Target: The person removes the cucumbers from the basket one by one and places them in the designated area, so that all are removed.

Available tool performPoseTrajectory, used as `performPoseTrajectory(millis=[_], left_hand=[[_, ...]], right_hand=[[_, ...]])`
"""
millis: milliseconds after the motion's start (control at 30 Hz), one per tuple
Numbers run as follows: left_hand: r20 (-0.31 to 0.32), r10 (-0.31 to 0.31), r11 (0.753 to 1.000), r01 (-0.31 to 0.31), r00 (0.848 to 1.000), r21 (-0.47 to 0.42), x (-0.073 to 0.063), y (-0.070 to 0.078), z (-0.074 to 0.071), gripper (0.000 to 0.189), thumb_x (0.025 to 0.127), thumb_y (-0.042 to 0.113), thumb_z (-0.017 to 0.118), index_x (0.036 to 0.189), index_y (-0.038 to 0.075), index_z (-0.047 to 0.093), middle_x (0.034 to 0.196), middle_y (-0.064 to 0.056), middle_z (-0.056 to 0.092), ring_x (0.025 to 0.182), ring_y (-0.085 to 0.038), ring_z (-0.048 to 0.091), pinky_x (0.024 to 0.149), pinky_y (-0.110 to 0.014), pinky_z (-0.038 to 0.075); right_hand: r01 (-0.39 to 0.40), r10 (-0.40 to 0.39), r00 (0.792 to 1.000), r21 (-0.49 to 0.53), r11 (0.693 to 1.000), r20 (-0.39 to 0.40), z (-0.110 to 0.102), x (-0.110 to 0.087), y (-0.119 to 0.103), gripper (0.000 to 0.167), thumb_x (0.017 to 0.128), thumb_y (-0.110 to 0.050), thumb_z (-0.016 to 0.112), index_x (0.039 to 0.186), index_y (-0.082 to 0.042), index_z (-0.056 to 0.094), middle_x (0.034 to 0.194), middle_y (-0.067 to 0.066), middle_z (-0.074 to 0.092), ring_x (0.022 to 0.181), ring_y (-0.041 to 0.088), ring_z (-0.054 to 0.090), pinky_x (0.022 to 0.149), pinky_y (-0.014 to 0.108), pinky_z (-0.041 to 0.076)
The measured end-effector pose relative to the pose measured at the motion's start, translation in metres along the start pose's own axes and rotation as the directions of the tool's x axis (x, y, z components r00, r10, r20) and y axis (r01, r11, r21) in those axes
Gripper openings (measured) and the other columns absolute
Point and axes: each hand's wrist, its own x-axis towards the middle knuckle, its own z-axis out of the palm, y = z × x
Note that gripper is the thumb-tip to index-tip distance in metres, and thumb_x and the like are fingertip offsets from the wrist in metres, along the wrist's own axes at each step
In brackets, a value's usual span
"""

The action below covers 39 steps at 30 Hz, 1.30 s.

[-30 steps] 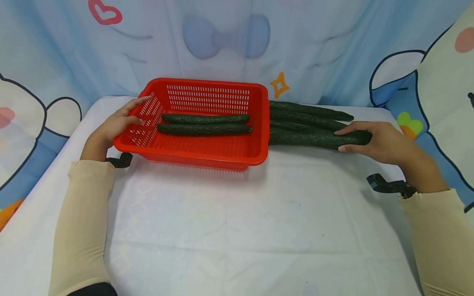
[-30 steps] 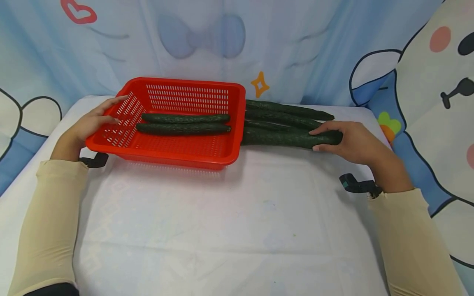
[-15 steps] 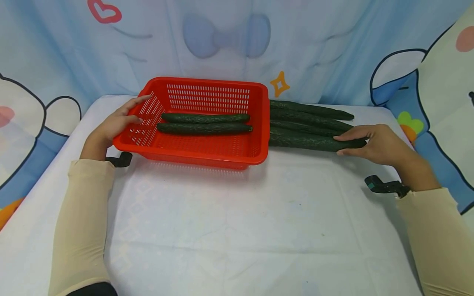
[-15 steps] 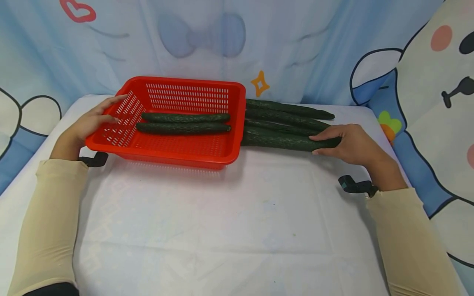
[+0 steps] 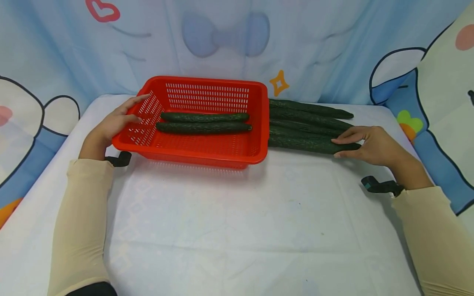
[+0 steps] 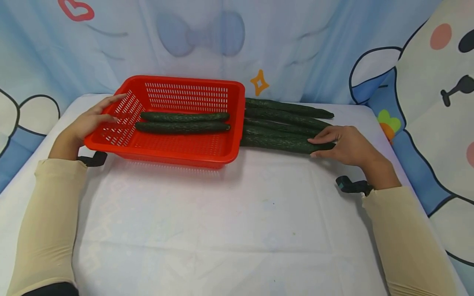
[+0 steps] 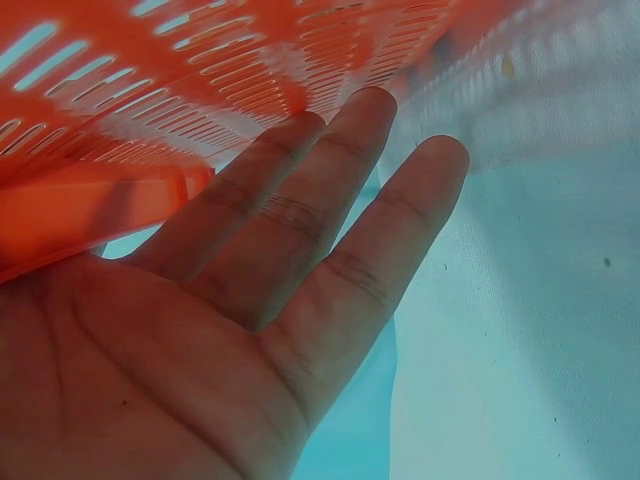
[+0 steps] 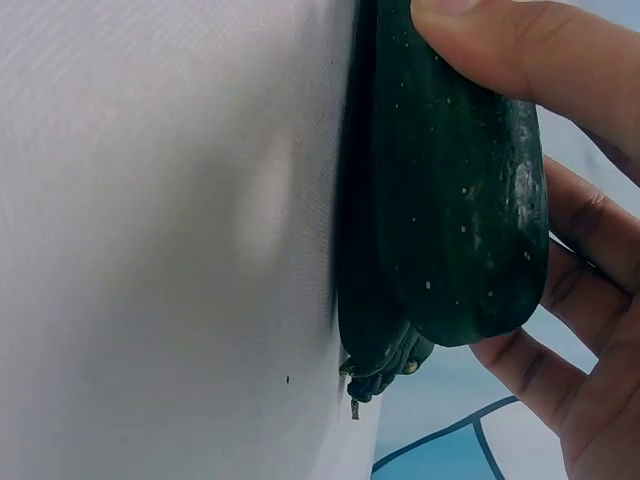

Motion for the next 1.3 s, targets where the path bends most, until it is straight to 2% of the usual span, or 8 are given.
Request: performPoseTrajectory(millis=[167, 367, 600, 900, 1133, 1300], left_hand=[[0.002, 0.007, 1.000, -0.007, 1.000, -0.002, -0.001, 0.000, 0.000, 0.066, 0.101, 0.014, 0.041, 0.153, 0.050, 0.020, 0.154, -0.009, 0.021, 0.105, -0.014, 0.057, 0.079, -0.025, 0.059], [-0.005, -0.011, 1.000, 0.011, 1.000, 0.000, -0.001, 0.000, -0.002, 0.066, 0.101, 0.014, 0.040, 0.151, 0.053, 0.022, 0.154, -0.009, 0.022, 0.099, -0.011, 0.061, 0.078, -0.025, 0.059], [-0.008, 0.002, 1.000, -0.002, 1.000, 0.001, -0.001, 0.001, -0.003, 0.064, 0.102, 0.015, 0.041, 0.150, 0.054, 0.023, 0.154, -0.009, 0.022, 0.105, -0.013, 0.057, 0.079, -0.025, 0.059], [-0.012, 0.000, 1.000, 0.000, 1.000, 0.006, 0.001, 0.000, -0.003, 0.064, 0.102, 0.016, 0.042, 0.150, 0.053, 0.023, 0.153, -0.009, 0.023, 0.103, -0.011, 0.059, 0.079, -0.025, 0.059], [-0.014, -0.009, 1.000, 0.010, 1.000, 0.007, 0.001, 0.002, -0.001, 0.064, 0.102, 0.016, 0.041, 0.150, 0.053, 0.023, 0.154, -0.009, 0.023, 0.102, -0.012, 0.059, 0.079, -0.025, 0.059], [-0.008, -0.008, 1.000, 0.008, 1.000, -0.001, 0.001, 0.001, 0.000, 0.065, 0.101, 0.015, 0.041, 0.150, 0.053, 0.023, 0.154, -0.009, 0.023, 0.103, -0.012, 0.059, 0.079, -0.026, 0.060]], right_hand=[[0.019, -0.019, 1.000, 0.005, 1.000, -0.007, 0.003, 0.001, 0.001, 0.038, 0.061, -0.013, 0.093, 0.098, -0.014, 0.081, 0.098, 0.005, 0.071, 0.083, -0.018, 0.044, 0.062, 0.010, 0.040], [0.028, -0.028, 1.000, 0.010, 1.000, -0.001, 0.005, 0.002, 0.001, 0.039, 0.061, -0.012, 0.093, 0.098, -0.014, 0.081, 0.095, 0.002, 0.068, 0.080, -0.011, 0.046, 0.058, 0.014, 0.041], [0.022, -0.021, 0.999, -0.041, 0.999, 0.028, 0.002, 0.006, -0.002, 0.038, 0.061, -0.015, 0.093, 0.097, -0.016, 0.081, 0.094, -0.001, 0.067, 0.078, -0.005, 0.047, 0.060, 0.016, 0.041], [-0.027, 0.034, 0.996, -0.084, 0.996, 0.079, 0.000, 0.006, -0.004, 0.038, 0.065, -0.023, 0.092, 0.100, -0.017, 0.081, 0.101, 0.005, 0.068, 0.081, 0.006, 0.052, 0.058, 0.021, 0.042], [-0.027, 0.036, 0.995, -0.103, 0.994, 0.092, -0.002, 0.005, -0.007, 0.038, 0.066, -0.023, 0.091, 0.102, -0.017, 0.080, 0.103, 0.009, 0.068, 0.087, 0.021, 0.058, 0.060, 0.023, 0.043], [0.009, 0.002, 0.996, -0.122, 0.993, 0.089, -0.004, 0.003, -0.010, 0.038, 0.066, -0.022, 0.091, 0.101, -0.016, 0.080, 0.100, 0.009, 0.068, 0.087, 0.024, 0.060, 0.062, 0.025, 0.045]])
